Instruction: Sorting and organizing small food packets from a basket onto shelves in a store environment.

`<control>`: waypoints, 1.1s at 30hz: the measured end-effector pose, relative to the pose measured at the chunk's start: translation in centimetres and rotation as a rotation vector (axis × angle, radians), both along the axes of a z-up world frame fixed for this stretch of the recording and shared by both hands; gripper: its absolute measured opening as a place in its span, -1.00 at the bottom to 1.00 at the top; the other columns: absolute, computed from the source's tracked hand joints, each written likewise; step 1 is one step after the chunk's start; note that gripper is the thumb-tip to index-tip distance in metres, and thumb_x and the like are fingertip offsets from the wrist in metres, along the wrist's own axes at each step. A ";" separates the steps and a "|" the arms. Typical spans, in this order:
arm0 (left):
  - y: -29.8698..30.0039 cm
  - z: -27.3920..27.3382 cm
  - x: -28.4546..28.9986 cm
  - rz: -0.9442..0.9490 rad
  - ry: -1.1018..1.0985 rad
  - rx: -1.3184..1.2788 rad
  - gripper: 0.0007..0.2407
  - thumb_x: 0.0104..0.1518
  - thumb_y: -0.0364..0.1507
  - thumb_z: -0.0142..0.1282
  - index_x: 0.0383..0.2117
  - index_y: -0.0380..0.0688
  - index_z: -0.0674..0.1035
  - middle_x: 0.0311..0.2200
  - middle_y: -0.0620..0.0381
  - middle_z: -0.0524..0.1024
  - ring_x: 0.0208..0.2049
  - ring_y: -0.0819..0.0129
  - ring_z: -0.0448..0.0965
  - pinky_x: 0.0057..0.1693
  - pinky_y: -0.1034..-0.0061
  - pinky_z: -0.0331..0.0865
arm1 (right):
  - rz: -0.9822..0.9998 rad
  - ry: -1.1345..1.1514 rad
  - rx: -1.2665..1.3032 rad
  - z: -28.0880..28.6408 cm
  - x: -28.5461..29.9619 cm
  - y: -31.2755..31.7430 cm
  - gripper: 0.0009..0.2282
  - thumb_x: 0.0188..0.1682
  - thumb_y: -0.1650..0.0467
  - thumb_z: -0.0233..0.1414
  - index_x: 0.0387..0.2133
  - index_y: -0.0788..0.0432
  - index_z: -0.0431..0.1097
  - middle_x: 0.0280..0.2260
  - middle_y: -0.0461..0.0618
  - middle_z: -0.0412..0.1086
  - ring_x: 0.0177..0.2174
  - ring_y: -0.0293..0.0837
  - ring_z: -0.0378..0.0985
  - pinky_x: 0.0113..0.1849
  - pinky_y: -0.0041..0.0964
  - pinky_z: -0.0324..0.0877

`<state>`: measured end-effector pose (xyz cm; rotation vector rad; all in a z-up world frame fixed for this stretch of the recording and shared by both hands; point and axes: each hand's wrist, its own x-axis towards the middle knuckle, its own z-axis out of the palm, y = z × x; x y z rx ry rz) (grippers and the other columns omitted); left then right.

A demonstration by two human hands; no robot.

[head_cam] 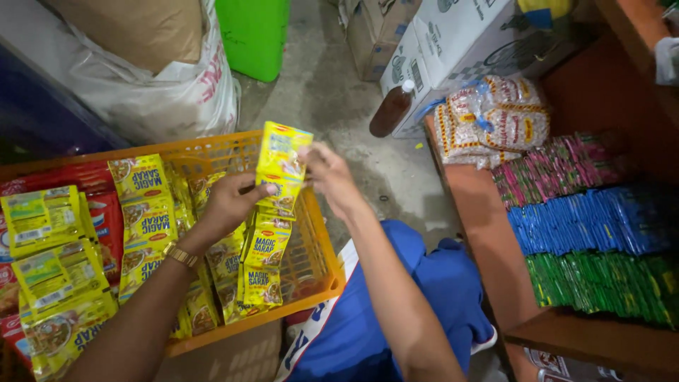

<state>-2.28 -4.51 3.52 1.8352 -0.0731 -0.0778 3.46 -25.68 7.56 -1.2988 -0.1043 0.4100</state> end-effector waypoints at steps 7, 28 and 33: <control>2.0 -0.4 0.9 0.146 -0.041 -0.216 -0.76 0.26 -0.34 0.16 -0.17 -0.31 0.66 -0.33 0.23 0.63 -0.34 0.63 0.50 -0.20 0.62 0.41 | 0.139 -0.261 -0.213 -4.7 -0.1 1.5 -0.53 -0.02 0.41 0.19 0.16 0.22 0.23 -0.20 -0.04 0.53 -0.22 -0.30 0.51 -0.19 -0.36 0.42; 1.4 -0.7 0.5 0.120 0.238 -0.071 -0.65 0.31 -0.20 0.15 -0.30 -0.36 0.65 -0.44 0.25 0.43 -0.42 0.55 0.29 -0.31 0.54 0.17 | -0.113 -0.275 -0.146 -6.4 0.2 1.8 -0.72 -0.02 0.55 0.19 -0.03 0.30 0.40 -0.42 -0.07 0.53 -0.41 -0.37 0.42 -0.35 -0.46 0.31; 0.9 -1.9 0.6 0.191 -0.103 -0.161 -0.75 0.20 -0.32 0.26 -0.28 -0.30 0.53 -0.43 0.24 0.53 -0.41 0.62 0.44 -0.28 0.64 0.31 | -0.128 -0.246 -0.148 -4.7 -0.2 2.0 -0.77 -0.01 0.51 0.18 -0.08 0.28 0.46 -0.40 -0.07 0.56 -0.39 -0.38 0.48 -0.33 -0.45 0.37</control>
